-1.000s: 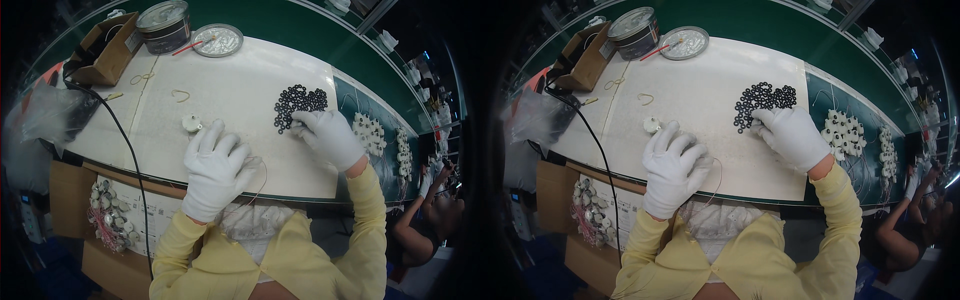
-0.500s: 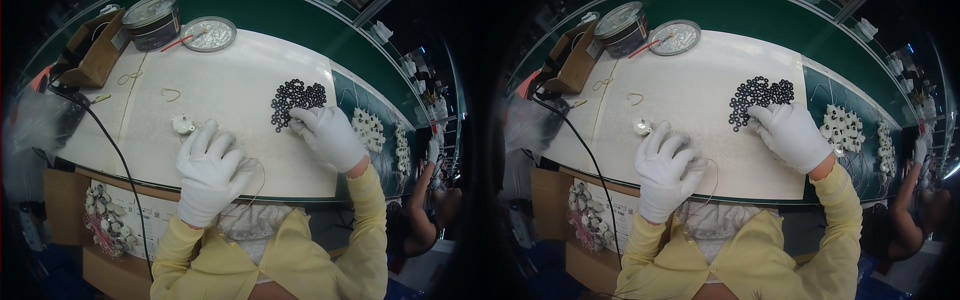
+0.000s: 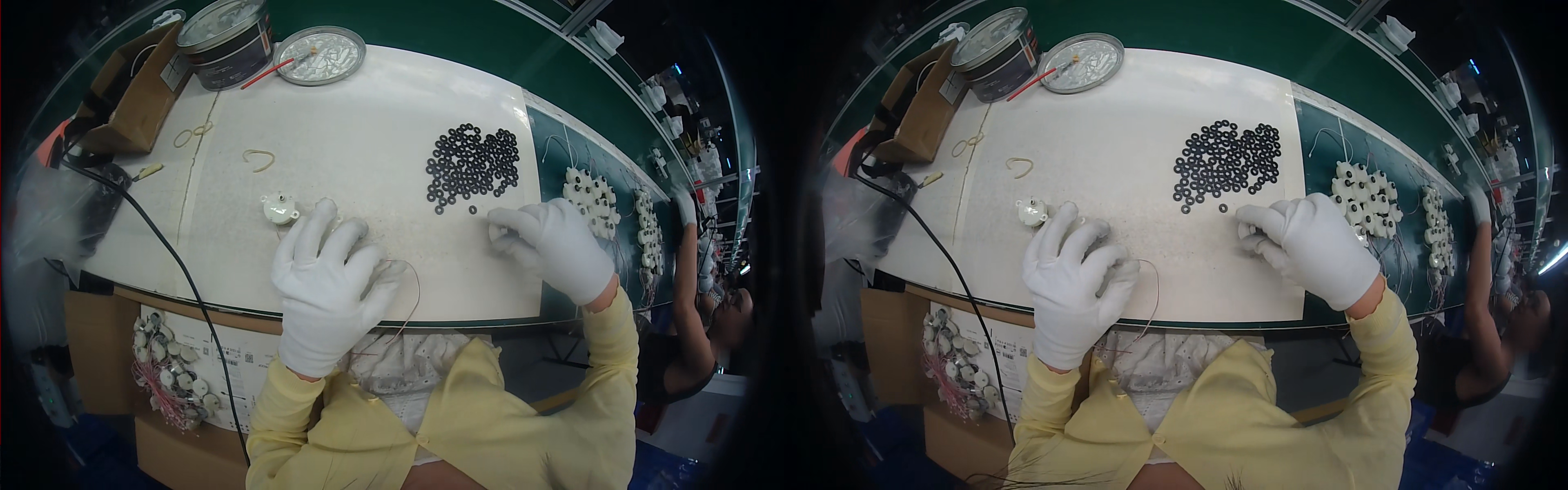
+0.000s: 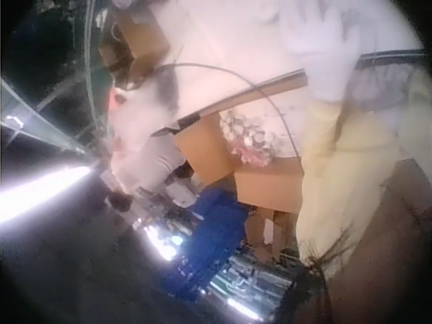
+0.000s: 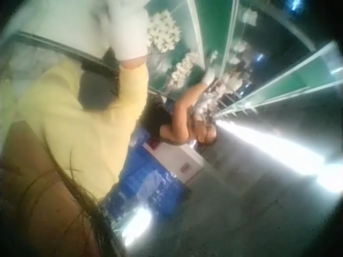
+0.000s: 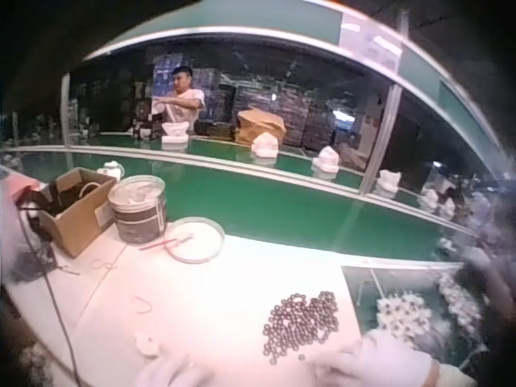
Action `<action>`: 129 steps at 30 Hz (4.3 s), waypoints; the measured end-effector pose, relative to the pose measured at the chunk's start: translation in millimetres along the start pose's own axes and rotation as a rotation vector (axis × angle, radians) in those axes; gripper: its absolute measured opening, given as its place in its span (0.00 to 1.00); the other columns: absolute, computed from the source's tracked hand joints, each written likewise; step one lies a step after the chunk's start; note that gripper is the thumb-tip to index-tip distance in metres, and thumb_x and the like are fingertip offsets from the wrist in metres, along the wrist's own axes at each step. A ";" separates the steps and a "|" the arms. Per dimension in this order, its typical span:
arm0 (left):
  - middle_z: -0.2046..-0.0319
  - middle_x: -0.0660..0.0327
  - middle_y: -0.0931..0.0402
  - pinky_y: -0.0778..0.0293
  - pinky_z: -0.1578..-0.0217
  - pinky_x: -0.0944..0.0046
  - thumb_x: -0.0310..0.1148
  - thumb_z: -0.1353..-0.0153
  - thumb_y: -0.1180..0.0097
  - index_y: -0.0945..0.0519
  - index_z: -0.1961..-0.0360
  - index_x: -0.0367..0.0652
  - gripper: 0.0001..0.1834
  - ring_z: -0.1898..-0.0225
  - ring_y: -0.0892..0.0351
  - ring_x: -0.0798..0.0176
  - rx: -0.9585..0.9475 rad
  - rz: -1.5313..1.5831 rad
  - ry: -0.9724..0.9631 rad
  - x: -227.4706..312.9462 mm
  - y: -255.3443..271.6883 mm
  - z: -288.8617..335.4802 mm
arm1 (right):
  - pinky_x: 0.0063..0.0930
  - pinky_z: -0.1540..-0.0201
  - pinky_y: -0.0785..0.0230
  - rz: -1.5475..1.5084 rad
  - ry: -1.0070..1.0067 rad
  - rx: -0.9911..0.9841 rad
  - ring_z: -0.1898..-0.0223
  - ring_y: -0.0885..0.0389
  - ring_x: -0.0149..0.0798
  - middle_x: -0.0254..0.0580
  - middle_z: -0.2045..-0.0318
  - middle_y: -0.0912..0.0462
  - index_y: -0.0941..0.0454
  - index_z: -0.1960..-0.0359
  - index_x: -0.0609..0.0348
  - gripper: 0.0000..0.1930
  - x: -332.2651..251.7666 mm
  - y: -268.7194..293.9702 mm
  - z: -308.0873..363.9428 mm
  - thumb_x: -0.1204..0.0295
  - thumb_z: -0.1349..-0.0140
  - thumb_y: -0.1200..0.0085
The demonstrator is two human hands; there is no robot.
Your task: The person assembles small white cylindrical electronic components by hand. They pick up a component, attach a small black washer, and place the finished unit on the table. The person repeats this process continuously, organizing the completed items into a cluster.
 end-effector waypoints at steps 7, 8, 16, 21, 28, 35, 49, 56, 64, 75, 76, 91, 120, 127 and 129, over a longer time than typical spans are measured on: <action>0.57 0.61 0.19 0.27 0.43 0.43 0.42 0.48 0.25 0.16 0.70 0.49 0.12 0.40 0.24 0.44 0.001 -0.010 -0.003 0.0 -0.1 -0.7 | 0.38 0.66 0.27 -0.037 -0.062 0.134 0.69 0.13 0.42 0.36 0.71 0.13 0.18 0.52 0.52 0.12 7.0 -7.9 -20.4 0.64 0.34 0.37; 0.57 0.61 0.19 0.27 0.43 0.43 0.42 0.48 0.25 0.16 0.70 0.49 0.12 0.40 0.24 0.44 0.001 -0.005 -0.001 -0.3 -0.3 -0.5 | 0.38 0.66 0.27 -0.010 -0.064 0.101 0.69 0.13 0.42 0.36 0.71 0.13 0.18 0.51 0.52 0.12 8.5 -13.2 -21.8 0.64 0.33 0.37; 0.58 0.60 0.19 0.27 0.43 0.43 0.42 0.48 0.25 0.16 0.70 0.49 0.12 0.41 0.23 0.42 -0.009 0.003 0.001 -0.4 -1.1 -1.4 | 0.39 0.65 0.31 0.113 -0.050 0.058 0.69 0.16 0.42 0.36 0.73 0.17 0.17 0.52 0.51 0.13 7.2 -16.4 -25.6 0.60 0.32 0.38; 0.57 0.64 0.17 0.26 0.45 0.43 0.38 0.50 0.27 0.17 0.68 0.54 0.10 0.41 0.21 0.40 -0.014 -0.003 0.010 -1.1 -1.2 -1.9 | 0.38 0.66 0.33 0.198 -0.036 0.007 0.71 0.18 0.42 0.35 0.75 0.20 0.19 0.55 0.50 0.12 0.3 -10.9 -19.9 0.59 0.32 0.37; 0.57 0.60 0.18 0.26 0.45 0.42 0.42 0.49 0.25 0.16 0.71 0.49 0.13 0.42 0.22 0.41 -0.004 -0.022 -0.013 -0.1 -1.3 -1.1 | 0.39 0.67 0.33 0.258 -0.007 -0.140 0.73 0.18 0.42 0.34 0.77 0.21 0.24 0.61 0.50 0.12 -12.7 -6.1 -0.9 0.60 0.34 0.36; 0.57 0.59 0.17 0.27 0.44 0.42 0.40 0.48 0.25 0.15 0.69 0.49 0.12 0.41 0.22 0.40 -0.010 -0.020 -0.014 0.3 -2.6 -1.0 | 0.37 0.68 0.33 0.274 -0.032 -0.153 0.75 0.18 0.43 0.33 0.78 0.20 0.22 0.60 0.48 0.10 -9.7 -15.0 -2.1 0.59 0.34 0.36; 0.57 0.60 0.16 0.28 0.41 0.41 0.38 0.46 0.27 0.15 0.67 0.49 0.09 0.41 0.22 0.38 -0.010 -0.019 -0.009 1.7 -2.1 0.0 | 0.39 0.59 0.30 0.043 -0.107 -0.088 0.59 0.17 0.42 0.34 0.58 0.16 0.17 0.52 0.49 0.19 -33.2 -3.6 79.2 0.77 0.48 0.41; 0.52 0.60 0.17 0.29 0.40 0.39 0.33 0.44 0.30 0.17 0.62 0.50 0.09 0.39 0.23 0.37 -0.028 -0.037 -0.035 2.8 -2.9 3.0 | 0.41 0.61 0.28 0.003 -0.374 0.301 0.67 0.16 0.47 0.38 0.62 0.13 0.18 0.54 0.51 0.14 -19.4 26.0 73.6 0.66 0.41 0.34; 0.52 0.58 0.18 0.29 0.42 0.38 0.40 0.46 0.26 0.16 0.64 0.48 0.13 0.38 0.25 0.36 -0.064 -0.086 -0.037 6.5 -2.5 1.9 | 0.44 0.68 0.29 0.046 -0.444 0.220 0.70 0.17 0.46 0.40 0.74 0.19 0.17 0.56 0.47 0.18 -5.2 -2.3 86.1 0.55 0.43 0.30; 0.55 0.55 0.20 0.28 0.41 0.39 0.38 0.50 0.22 0.22 0.67 0.46 0.18 0.37 0.25 0.35 -0.058 -0.172 0.010 4.8 -5.9 8.0 | 0.42 0.64 0.24 0.041 -0.965 0.468 0.69 0.15 0.50 0.46 0.68 0.16 0.17 0.41 0.50 0.22 95.5 -9.7 196.2 0.68 0.38 0.32; 0.55 0.55 0.20 0.27 0.42 0.39 0.38 0.51 0.22 0.23 0.68 0.46 0.18 0.37 0.25 0.35 -0.054 -0.178 0.008 5.1 -5.9 7.5 | 0.42 0.64 0.24 -0.022 -0.981 0.515 0.69 0.15 0.49 0.46 0.66 0.15 0.17 0.41 0.51 0.22 99.7 -13.0 200.3 0.69 0.37 0.33; 0.49 0.63 0.20 0.23 0.45 0.44 0.54 0.43 0.29 0.20 0.65 0.56 0.18 0.35 0.28 0.41 0.158 0.072 -0.278 86.3 38.6 -17.3 | 0.30 0.55 0.24 -0.944 -0.644 1.035 0.58 0.14 0.34 0.48 0.50 0.12 0.20 0.37 0.67 0.30 26.3 21.3 166.6 0.48 0.22 0.48; 0.60 0.56 0.18 0.24 0.59 0.50 0.31 0.42 0.29 0.13 0.52 0.47 0.16 0.59 0.20 0.49 0.041 -0.082 0.160 -13.7 9.9 -3.1 | 0.25 0.69 0.22 -0.541 -0.591 0.104 0.74 0.11 0.35 0.45 0.74 0.11 0.16 0.60 0.66 0.13 17.2 -26.2 25.1 0.66 0.33 0.33; 0.66 0.59 0.19 0.25 0.67 0.51 0.35 0.44 0.29 0.13 0.57 0.43 0.14 0.67 0.20 0.51 0.143 0.011 0.235 -22.9 10.0 -0.6 | 0.18 0.63 0.25 -1.000 -0.621 0.217 0.65 0.16 0.23 0.34 0.63 0.10 0.17 0.47 0.64 0.13 33.9 -47.8 15.4 0.70 0.28 0.36; 0.63 0.57 0.19 0.25 0.61 0.50 0.35 0.42 0.29 0.13 0.56 0.44 0.14 0.62 0.21 0.50 0.082 0.019 0.265 -23.7 8.4 0.9 | 0.18 0.60 0.25 -1.029 -0.625 0.208 0.62 0.16 0.23 0.34 0.61 0.10 0.17 0.45 0.64 0.14 32.8 -48.2 10.1 0.70 0.26 0.38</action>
Point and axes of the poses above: each hand's wrist, its own z-axis away from the middle knuckle, its own y-axis out of the back of the hand, x = y × z, the point moved 7 cm from there along -z, towards the middle knuckle
